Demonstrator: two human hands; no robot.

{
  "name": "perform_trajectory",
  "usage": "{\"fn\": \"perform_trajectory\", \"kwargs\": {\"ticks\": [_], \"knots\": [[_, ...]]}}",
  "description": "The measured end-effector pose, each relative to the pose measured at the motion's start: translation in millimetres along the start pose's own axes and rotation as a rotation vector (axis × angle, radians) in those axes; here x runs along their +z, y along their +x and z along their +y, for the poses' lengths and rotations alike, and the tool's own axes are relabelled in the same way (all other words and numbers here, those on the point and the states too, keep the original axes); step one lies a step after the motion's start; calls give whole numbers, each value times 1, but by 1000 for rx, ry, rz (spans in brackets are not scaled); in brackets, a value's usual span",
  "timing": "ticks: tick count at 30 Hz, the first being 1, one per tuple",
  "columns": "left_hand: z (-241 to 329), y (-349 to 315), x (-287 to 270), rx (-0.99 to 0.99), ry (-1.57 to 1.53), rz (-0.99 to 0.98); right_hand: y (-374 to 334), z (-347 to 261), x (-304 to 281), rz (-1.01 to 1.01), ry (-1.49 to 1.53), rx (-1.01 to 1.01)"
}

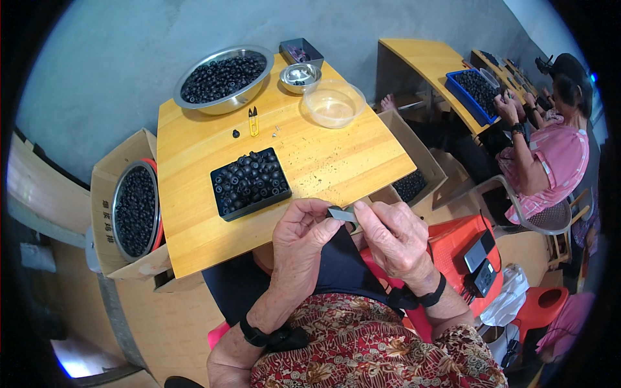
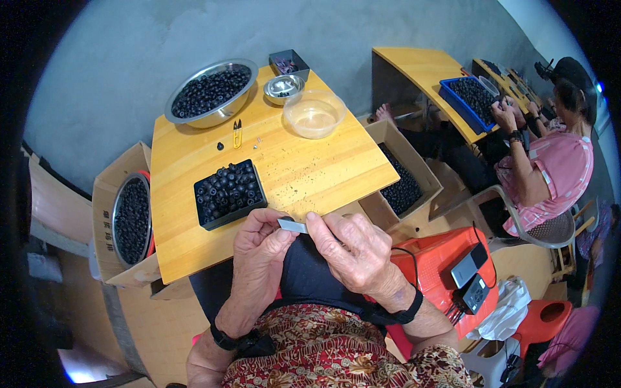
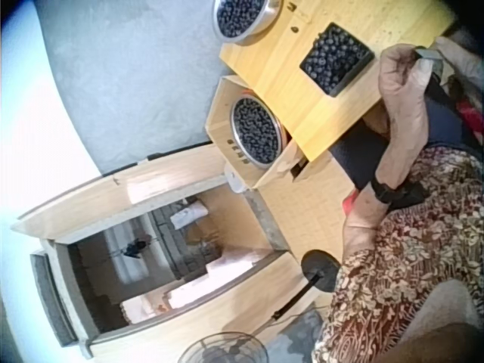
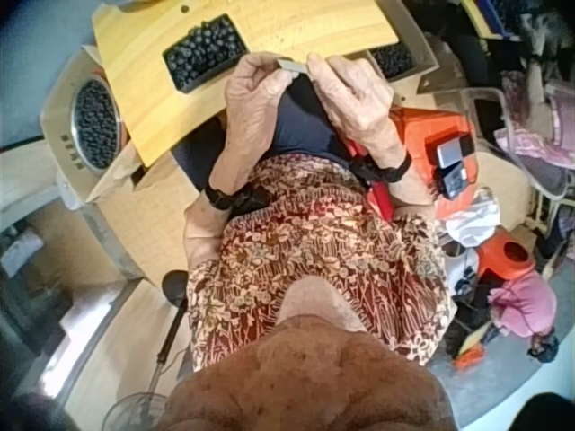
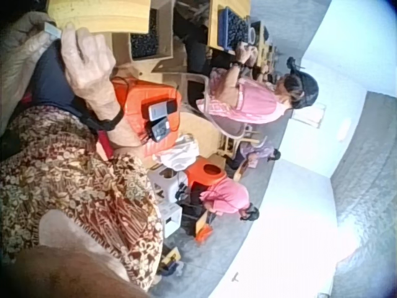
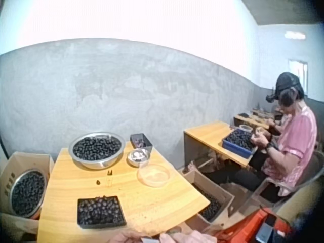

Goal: Assembling small black rubber components by hand and using a tool, then placing them into a tray.

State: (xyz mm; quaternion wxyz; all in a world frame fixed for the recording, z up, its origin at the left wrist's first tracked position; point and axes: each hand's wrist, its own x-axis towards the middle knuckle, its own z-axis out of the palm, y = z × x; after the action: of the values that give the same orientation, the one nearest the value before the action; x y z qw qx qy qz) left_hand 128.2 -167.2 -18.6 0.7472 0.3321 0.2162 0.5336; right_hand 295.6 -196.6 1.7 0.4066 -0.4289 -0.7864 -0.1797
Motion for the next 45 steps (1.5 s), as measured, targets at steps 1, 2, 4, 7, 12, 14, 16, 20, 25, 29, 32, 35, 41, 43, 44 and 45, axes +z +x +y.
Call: {"fn": "perform_trajectory", "kwargs": {"ticks": [1,2,4,7,12,14,16,20,25,29,32,35,41,43,44,45], "knots": [[-1,0,-1,5,-4,2,0,0,1,2,1,-7],[-3,1,-2,22,32,23,1,0,1,-2,0,-14],[-4,1,-2,43,62,46,1,-2,0,-7,-8,-13],[-3,0,-1,82,110,46,0,-3,2,13,-17,-18],[-2,-2,2,118,197,91,0,-4,5,19,-15,-18],[0,-4,5,153,233,97,0,-5,6,30,-10,-20],[-1,-4,7,190,269,103,-1,-6,8,58,-3,-17],[-3,-5,6,256,265,76,-1,0,15,51,18,-14],[12,-9,22,281,240,-89,-30,31,25,28,-9,190],[10,-1,9,202,123,-14,-2,23,9,82,115,334],[7,-2,7,85,-10,-25,9,8,-2,114,431,476],[5,0,3,54,-48,-39,25,-8,-13,-54,572,455],[1,-1,1,55,-41,-34,25,-10,-2,-41,586,331],[1,-2,0,72,-14,-47,24,-8,-4,-64,467,225],[1,-2,0,74,-13,-46,23,-9,-4,-64,469,223],[1,-3,-1,61,-16,-53,23,-9,-3,-44,438,197]]}}
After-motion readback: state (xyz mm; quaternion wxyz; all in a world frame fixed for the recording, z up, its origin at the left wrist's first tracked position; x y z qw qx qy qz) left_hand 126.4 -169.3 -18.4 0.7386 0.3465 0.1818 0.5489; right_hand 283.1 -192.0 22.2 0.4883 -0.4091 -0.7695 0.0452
